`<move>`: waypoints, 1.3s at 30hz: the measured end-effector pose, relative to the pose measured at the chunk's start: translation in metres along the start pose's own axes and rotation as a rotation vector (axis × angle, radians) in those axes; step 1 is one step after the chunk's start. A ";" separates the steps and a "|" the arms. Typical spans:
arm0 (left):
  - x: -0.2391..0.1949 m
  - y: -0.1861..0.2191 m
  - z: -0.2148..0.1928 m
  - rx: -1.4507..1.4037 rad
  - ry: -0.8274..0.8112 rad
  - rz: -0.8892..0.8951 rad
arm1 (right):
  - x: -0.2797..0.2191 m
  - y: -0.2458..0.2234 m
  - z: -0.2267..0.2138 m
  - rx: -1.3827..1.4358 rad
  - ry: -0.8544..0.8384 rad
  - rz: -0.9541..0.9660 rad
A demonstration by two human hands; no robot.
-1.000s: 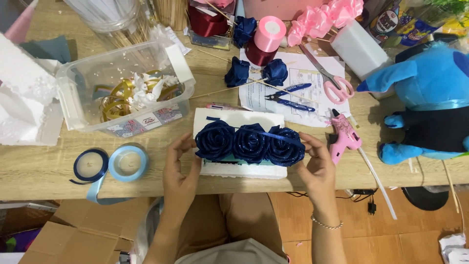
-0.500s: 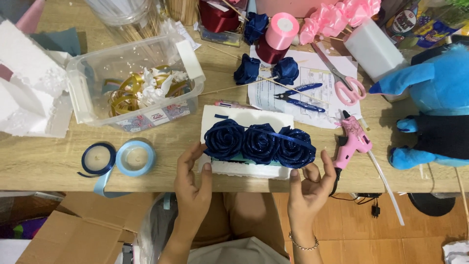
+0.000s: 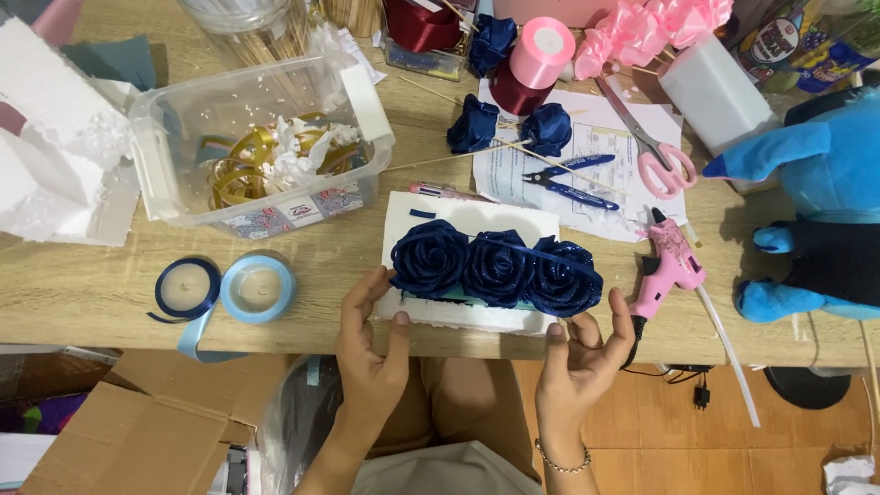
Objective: The person arranges three dark blue fabric roses on a white foam block, then places the assembly into a teal gift box with a clear window. They attach a dark blue ribbon handle to the box and adjust the roses and ribbon for presentation.
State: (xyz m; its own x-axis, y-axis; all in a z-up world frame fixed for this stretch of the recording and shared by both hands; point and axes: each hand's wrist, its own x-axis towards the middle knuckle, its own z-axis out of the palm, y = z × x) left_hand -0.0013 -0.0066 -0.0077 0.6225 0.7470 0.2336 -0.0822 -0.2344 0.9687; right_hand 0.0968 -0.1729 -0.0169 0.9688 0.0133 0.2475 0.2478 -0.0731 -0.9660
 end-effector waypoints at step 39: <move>0.001 0.006 -0.012 -0.164 -0.111 0.090 | 0.007 -0.006 0.002 -0.099 -0.010 -0.133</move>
State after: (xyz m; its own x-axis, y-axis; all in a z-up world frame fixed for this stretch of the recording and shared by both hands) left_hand -0.0108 0.0000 -0.0009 0.6881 0.6522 0.3181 -0.2616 -0.1859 0.9471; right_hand 0.1021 -0.1700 -0.0094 0.9277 0.0396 0.3711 0.3723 -0.1683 -0.9127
